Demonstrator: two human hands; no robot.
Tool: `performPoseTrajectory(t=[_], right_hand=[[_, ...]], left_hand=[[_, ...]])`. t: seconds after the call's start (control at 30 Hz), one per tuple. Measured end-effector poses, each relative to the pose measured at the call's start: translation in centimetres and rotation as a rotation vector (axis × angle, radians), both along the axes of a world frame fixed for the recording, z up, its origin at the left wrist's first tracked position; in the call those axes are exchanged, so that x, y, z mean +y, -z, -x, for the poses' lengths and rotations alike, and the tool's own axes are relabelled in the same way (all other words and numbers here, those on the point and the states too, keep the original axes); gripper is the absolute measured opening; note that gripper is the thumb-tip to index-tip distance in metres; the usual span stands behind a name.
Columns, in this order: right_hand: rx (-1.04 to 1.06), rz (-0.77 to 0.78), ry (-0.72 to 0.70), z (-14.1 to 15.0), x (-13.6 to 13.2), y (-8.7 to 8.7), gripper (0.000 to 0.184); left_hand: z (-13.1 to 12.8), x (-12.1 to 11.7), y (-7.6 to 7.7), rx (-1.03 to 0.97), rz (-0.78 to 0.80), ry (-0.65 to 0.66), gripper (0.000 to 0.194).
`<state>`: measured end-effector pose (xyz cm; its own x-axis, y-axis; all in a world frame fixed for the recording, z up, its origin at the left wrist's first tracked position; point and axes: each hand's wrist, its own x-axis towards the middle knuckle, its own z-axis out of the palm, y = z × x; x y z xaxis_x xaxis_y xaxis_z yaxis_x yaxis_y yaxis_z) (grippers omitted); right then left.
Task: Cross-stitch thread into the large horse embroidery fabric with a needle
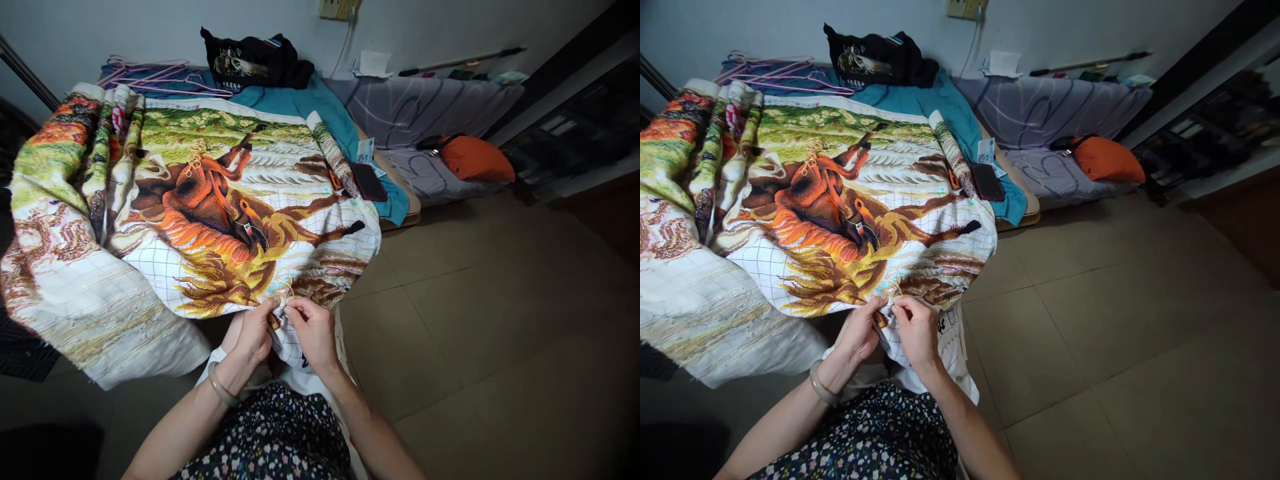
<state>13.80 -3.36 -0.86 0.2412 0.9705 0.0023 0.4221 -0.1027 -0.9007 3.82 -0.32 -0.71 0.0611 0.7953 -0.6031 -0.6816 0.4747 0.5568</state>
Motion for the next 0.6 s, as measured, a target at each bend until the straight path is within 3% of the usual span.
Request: performPoseTrajectory(t=[0.17,0.27,0.37,0.43,0.5,0.6], right_hand=[[0.055,0.017,0.031,0.1,0.4,-0.9,0.009],[-0.103,-0.019,-0.049,0.4,0.9,-2.2,0.020],[-0.275,-0.011,-0.119,0.9,1.4,-3.0,0.017],[-0.276,-0.010,-0.104,0.6,1.7,-3.5,0.015],[-0.111,-0.079,-0.010,-0.8,1.8,-4.5,0.013],[0.404,-0.312,0.165,-5.0,1.9,-7.5,0.010]], left_hand=[[0.0,-0.1,-0.1,-0.054,-0.019,0.018,0.020],[0.0,-0.3,-0.2,-0.100,-0.040,0.024,0.026],[0.1,-0.4,-0.2,-0.115,-0.054,0.025,0.029],[0.2,-0.4,-0.1,-0.122,-0.061,0.029,0.030],[0.2,-0.4,-0.1,-0.127,-0.070,0.024,0.032],[0.3,-0.4,0.0,-0.126,-0.079,0.012,0.034]])
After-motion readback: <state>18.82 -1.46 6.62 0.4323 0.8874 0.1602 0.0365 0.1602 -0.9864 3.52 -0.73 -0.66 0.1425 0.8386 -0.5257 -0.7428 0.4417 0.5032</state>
